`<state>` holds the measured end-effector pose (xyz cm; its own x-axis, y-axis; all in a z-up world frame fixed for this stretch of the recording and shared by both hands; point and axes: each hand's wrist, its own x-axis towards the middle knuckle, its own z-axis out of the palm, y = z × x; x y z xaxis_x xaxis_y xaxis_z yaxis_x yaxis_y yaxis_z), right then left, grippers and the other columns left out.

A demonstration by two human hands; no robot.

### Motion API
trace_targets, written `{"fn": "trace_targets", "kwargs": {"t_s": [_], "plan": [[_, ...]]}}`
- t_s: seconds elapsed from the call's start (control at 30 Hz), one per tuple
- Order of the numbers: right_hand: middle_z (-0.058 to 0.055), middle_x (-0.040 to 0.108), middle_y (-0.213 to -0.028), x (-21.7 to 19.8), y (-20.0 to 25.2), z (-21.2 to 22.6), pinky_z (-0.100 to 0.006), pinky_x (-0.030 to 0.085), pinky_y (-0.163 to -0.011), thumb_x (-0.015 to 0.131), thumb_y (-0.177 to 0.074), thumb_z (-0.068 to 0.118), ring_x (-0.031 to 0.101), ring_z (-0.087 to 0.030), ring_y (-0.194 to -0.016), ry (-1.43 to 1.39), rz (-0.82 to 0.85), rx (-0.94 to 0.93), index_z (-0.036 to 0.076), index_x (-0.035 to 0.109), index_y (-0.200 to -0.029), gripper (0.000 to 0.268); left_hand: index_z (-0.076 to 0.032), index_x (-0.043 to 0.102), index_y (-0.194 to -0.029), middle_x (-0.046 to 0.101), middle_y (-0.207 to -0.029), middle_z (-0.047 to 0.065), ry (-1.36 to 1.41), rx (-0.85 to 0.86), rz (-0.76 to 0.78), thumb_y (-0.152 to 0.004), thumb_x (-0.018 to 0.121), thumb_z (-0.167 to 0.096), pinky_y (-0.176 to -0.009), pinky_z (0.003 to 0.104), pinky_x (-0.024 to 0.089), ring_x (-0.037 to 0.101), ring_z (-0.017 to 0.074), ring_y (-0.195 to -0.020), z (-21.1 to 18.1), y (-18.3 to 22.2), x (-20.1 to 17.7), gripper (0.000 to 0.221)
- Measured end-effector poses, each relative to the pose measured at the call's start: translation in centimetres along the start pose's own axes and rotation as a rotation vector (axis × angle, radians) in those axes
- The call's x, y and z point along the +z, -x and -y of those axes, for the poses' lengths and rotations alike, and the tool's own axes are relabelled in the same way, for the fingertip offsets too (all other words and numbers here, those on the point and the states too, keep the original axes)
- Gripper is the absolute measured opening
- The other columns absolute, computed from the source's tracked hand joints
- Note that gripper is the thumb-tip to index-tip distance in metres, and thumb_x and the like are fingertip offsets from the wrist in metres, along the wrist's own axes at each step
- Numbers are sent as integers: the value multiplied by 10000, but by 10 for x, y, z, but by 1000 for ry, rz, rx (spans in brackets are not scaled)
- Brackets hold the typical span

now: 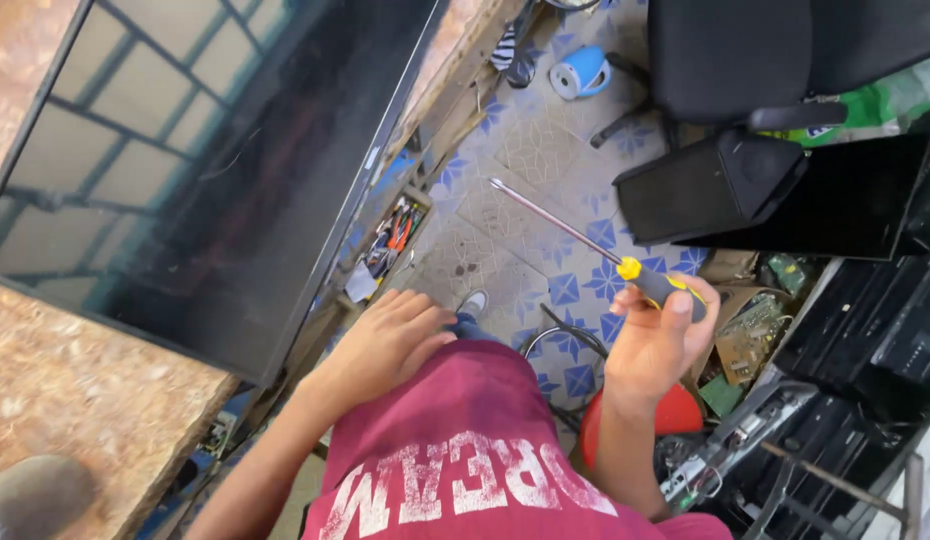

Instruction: The person is seen picking up screws from a container and using a screwdriver to fasten the back cover of a monitor.

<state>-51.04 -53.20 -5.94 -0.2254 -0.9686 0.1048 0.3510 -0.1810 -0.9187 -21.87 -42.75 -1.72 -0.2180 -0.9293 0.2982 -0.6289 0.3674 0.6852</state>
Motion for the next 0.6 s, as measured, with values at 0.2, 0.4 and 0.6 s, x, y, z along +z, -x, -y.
{"fn": "trace_targets", "kwargs": {"t_s": [0.2, 0.4, 0.6], "plan": [[-195, 672, -879, -34, -43, -16, -293, 574, -586, 570, -1077, 297, 694, -255, -702, -2, -88, 33, 85, 489, -1214, 265, -4, 670, -972, 629, -807, 180, -25, -71, 300, -1073, 495, -285, -809, 494, 493, 647, 404, -851, 46, -78, -10, 346], [-193, 676, -858, -26, -79, -41, -289, 580, -592, 603, -1075, 287, 705, -245, -697, 0, -225, 92, 89, 539, -1182, 234, -26, 743, -1008, 707, -922, 208, 213, -175, 211, -948, 695, -112, -938, 532, 500, 669, 437, -964, 143, -186, -30, 115], [-154, 553, -725, -1, -121, -87, -328, 529, -635, 792, -917, 391, 600, -254, -656, 130, -452, 119, 123, 566, -1137, 413, -47, 675, -1012, 744, -1058, 94, -89, 180, 134, -1030, 719, -53, -952, 451, 414, 671, 320, -1017, 313, -323, -43, 47]]}}
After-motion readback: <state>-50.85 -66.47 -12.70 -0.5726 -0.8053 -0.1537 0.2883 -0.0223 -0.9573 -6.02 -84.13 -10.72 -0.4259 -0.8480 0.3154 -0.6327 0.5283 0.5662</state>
